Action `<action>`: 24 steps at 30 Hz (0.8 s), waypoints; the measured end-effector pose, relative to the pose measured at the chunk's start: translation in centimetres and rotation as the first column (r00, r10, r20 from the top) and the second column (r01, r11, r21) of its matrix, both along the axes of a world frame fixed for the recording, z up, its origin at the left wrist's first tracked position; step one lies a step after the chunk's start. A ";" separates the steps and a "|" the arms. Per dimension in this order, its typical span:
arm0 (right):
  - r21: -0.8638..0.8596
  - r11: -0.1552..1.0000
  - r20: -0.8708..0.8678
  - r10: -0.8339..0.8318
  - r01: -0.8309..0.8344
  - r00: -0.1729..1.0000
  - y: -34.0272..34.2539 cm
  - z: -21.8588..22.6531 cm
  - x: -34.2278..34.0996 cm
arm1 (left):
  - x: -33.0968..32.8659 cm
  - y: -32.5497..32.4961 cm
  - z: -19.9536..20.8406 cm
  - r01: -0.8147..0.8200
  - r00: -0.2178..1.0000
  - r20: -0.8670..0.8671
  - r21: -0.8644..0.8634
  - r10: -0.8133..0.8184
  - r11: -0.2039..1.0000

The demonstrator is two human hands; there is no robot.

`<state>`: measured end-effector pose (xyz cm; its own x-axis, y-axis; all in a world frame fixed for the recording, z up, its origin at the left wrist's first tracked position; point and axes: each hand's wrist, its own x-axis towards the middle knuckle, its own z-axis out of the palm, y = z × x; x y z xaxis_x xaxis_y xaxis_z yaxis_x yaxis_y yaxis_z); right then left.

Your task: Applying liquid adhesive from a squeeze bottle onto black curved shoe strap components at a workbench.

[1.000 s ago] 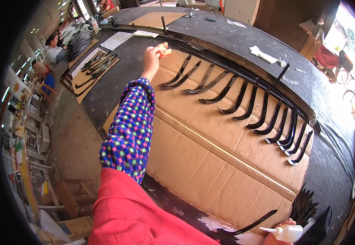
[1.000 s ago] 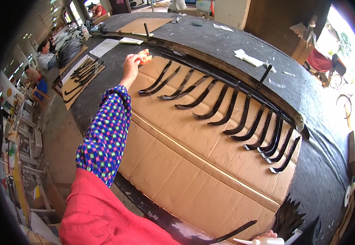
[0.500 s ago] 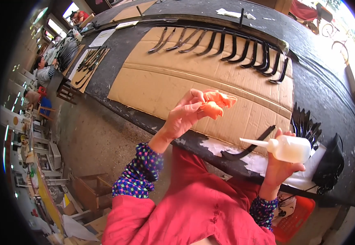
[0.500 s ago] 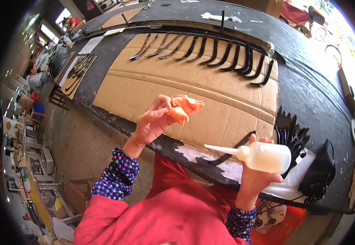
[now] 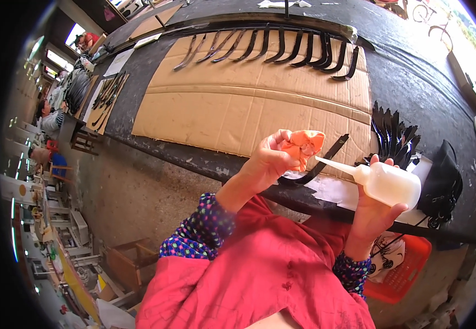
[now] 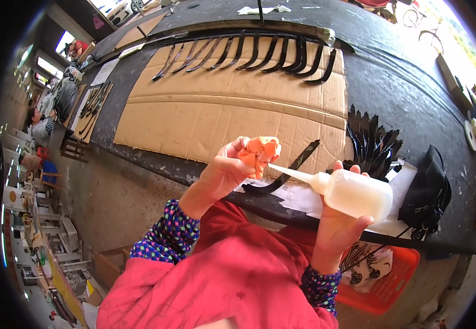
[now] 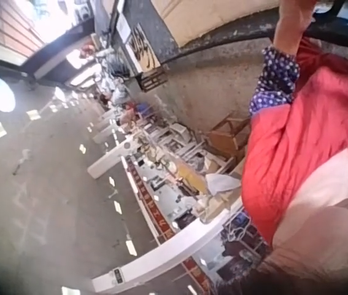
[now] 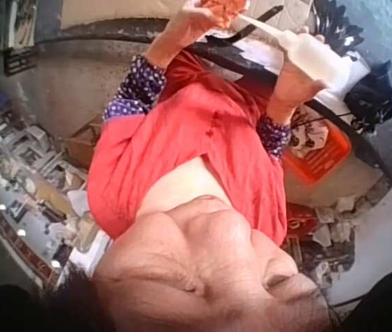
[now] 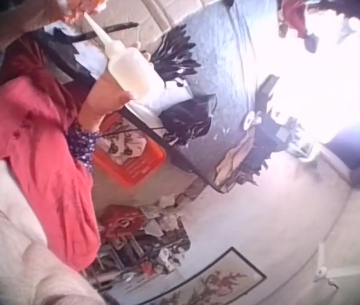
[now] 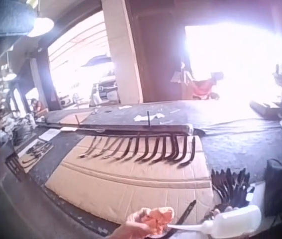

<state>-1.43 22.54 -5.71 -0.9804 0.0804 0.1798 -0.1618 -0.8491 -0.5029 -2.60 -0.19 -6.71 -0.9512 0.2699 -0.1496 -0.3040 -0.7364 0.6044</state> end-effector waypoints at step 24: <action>-0.238 0.949 -0.023 -0.219 0.208 0.975 5.0 1.2 -2.3 | 3.4 -2.5 0.0 -0.606 0.793 -0.609 -0.790 -0.009 0.090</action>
<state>-3.77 27.59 -4.53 -0.9264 0.3319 0.1777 -0.3711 -0.8845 -0.2826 0.78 -2.66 -6.72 -0.9271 -0.1161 0.3564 0.2429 0.5382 0.8071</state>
